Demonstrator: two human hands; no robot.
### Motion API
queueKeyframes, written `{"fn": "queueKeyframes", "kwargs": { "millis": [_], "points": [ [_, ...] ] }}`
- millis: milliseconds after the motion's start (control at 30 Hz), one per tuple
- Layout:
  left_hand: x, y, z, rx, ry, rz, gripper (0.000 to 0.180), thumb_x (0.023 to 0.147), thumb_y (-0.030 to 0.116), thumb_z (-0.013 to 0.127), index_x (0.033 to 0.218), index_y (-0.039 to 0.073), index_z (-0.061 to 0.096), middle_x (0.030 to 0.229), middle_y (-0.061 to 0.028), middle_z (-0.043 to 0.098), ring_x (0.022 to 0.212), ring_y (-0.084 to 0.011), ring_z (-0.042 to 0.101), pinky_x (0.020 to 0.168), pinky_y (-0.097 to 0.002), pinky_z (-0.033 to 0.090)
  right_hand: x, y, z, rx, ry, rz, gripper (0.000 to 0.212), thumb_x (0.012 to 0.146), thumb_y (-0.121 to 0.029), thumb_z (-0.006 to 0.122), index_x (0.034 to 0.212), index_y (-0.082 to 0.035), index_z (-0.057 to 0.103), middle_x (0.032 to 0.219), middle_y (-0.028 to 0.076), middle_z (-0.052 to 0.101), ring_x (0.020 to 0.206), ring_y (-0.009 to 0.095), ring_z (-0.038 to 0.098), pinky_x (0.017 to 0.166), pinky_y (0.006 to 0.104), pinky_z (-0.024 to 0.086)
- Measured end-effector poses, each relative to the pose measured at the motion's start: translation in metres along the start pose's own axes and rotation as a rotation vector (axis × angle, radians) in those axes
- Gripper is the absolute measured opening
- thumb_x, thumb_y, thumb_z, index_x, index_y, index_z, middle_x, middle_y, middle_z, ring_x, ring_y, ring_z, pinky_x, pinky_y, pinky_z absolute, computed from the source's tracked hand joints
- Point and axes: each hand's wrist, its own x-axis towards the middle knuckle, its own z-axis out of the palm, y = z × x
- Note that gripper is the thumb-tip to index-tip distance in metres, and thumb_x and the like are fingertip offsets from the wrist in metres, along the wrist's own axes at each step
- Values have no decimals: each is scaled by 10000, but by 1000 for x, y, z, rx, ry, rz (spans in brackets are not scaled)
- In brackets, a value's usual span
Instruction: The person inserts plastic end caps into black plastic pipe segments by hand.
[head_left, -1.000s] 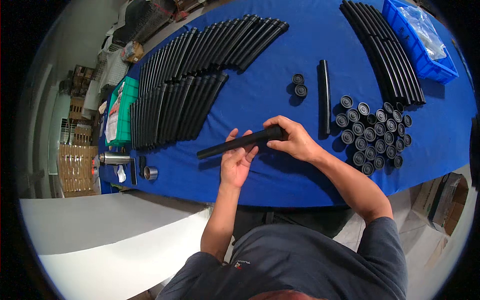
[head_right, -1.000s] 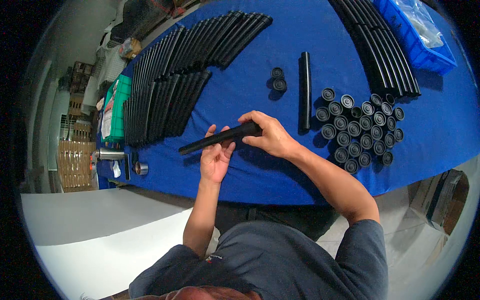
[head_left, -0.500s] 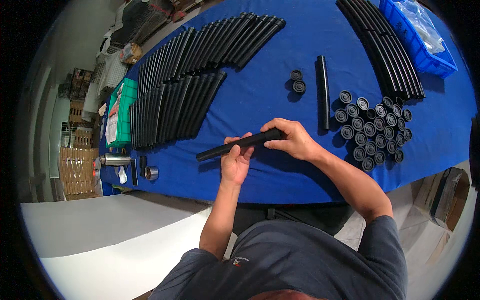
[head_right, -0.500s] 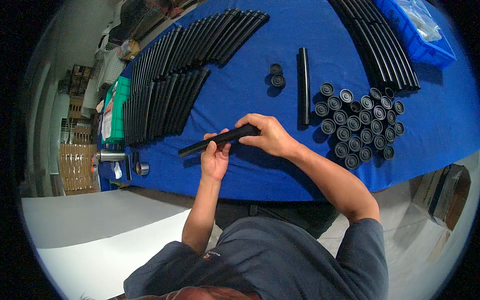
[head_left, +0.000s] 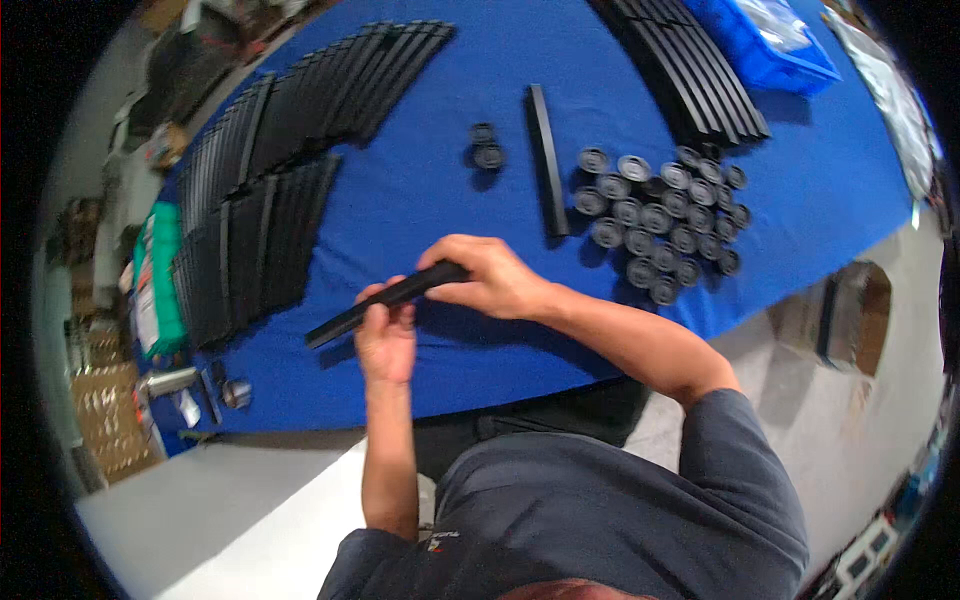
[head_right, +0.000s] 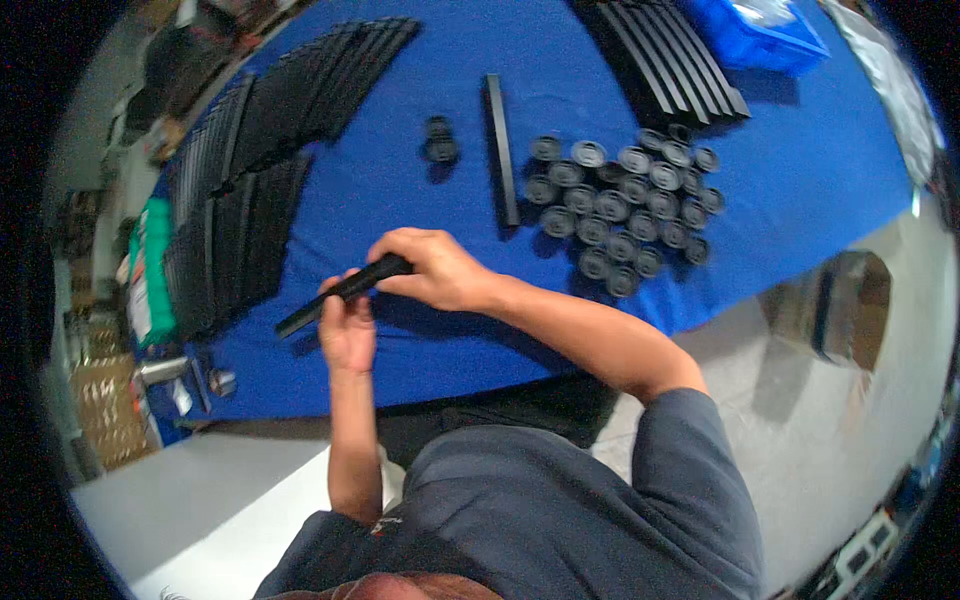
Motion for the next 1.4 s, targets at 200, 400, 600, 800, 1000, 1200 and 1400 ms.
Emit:
{"fn": "queueKeyframes", "kwargs": {
  "millis": [200, 400, 600, 800, 1000, 1200, 1400],
  "points": [
    [5, 4, -5, -57, -34, 0, 340, 913, 101, 669, 1227, 70, 543, 1267, -204, 612, 1227, -344, 566, 1056, -487, 482, -2, 0, 6, -78, 27, -139, 294, 819, -135, 722, 1062, -25, 599, 872, 124, 593, 796, 284, 617, 661, 379, 495],
    [3, 3, 7, -76, -69, -8, 385, 914, 111, 671, 1273, 91, 532, 1281, -190, 607, 1259, -371, 536, 1066, -504, 471, 1, -14, -5, 29, -136, 212, 304, 825, -159, 724, 1062, -18, 596, 875, 139, 595, 780, 302, 629, 660, 392, 494],
    [5, 3, -10, -61, -90, -2, 305, 923, 29, 628, 1221, 81, 584, 1324, -188, 580, 1302, -385, 492, 1083, -535, 449, -5, -1, 2, -77, -71, 2, 310, 810, -186, 730, 1043, -15, 617, 861, 155, 632, 794, 310, 656, 676, 397, 510],
    [4, 2, 2, -63, -101, 1, 298, 927, 75, 642, 1218, 74, 577, 1322, -196, 579, 1295, -370, 504, 1070, -523, 466, -1, -2, -2, 80, -107, 147, 321, 795, -200, 735, 1032, -1, 652, 853, 156, 663, 771, 289, 664, 681, 382, 514],
    [4, 7, -11, -54, -89, 1, 324, 947, 118, 626, 1258, 72, 549, 1340, -207, 563, 1298, -373, 501, 1079, -530, 454, -1, 1, 8, -144, 86, -264, 314, 807, -208, 725, 1034, -2, 656, 787, 146, 668, 721, 296, 669, 641, 381, 510],
    [5, 5, 0, -101, -129, -19, 325, 943, 77, 618, 1262, 76, 558, 1329, -207, 574, 1298, -364, 504, 1084, -525, 449, -1, -5, -5, 26, -218, 197, 335, 792, -159, 743, 1071, -7, 637, 846, 154, 629, 769, 325, 649, 669, 399, 511],
    [6, 4, -11, -71, -88, 13, 318, 933, 59, 619, 1247, 76, 571, 1332, -209, 572, 1306, -364, 496, 1088, -521, 445, -2, -1, 3, -77, 69, -160, 315, 815, -229, 719, 1008, 14, 660, 803, 160, 661, 740, 294, 663, 646, 381, 502]
  ]
}}
